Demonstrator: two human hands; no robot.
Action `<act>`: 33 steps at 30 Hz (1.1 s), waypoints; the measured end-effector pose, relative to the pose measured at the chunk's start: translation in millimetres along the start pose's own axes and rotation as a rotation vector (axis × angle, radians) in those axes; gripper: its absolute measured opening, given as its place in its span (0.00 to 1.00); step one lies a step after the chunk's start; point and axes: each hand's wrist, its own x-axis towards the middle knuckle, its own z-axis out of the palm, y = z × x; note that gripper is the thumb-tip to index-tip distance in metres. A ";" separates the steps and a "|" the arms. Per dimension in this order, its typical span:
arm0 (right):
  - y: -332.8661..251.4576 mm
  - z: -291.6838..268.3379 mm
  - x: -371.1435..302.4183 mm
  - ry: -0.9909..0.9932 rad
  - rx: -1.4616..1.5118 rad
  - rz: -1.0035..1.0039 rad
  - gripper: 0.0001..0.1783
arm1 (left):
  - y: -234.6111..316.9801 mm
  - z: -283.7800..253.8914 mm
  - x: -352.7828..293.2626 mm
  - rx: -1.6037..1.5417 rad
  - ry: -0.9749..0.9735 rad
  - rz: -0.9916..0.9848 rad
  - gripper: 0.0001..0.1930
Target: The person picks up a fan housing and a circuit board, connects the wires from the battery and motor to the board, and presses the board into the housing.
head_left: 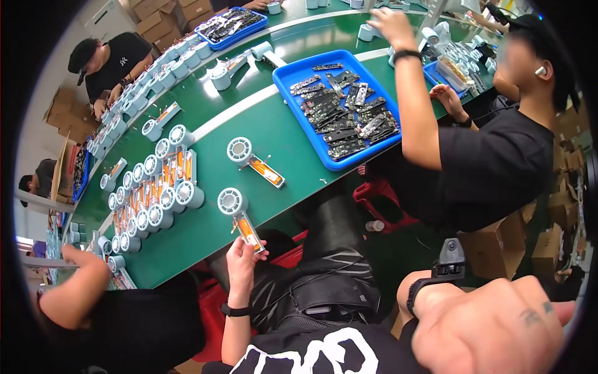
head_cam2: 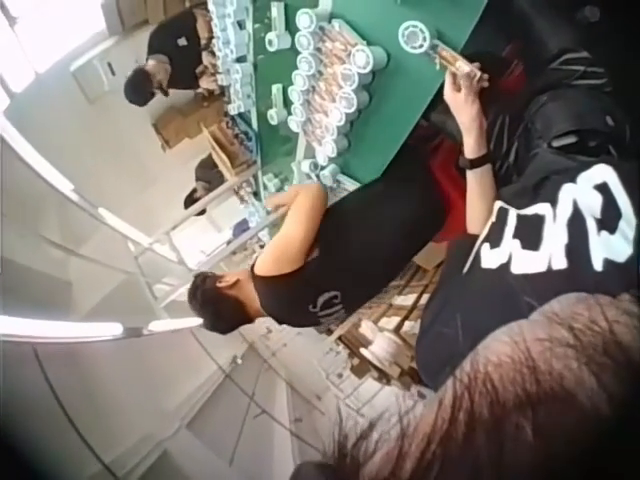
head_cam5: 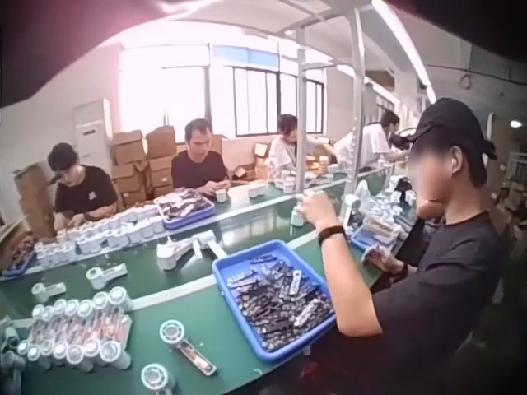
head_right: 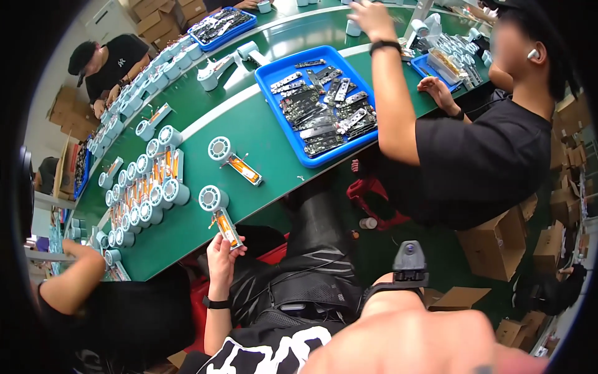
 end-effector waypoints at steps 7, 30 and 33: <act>12.4 -5.2 -5.7 0.175 0.113 -0.132 0.20 | -1.1 -10.6 -8.8 0.235 0.034 -0.077 0.16; 60.3 -42.2 -109.2 0.278 -0.179 0.261 0.23 | -0.8 -20.6 16.5 0.454 0.017 -0.197 0.11; 60.5 -42.9 -110.7 0.114 -0.121 0.279 0.22 | 3.5 -20.0 15.5 0.534 -0.013 -0.218 0.10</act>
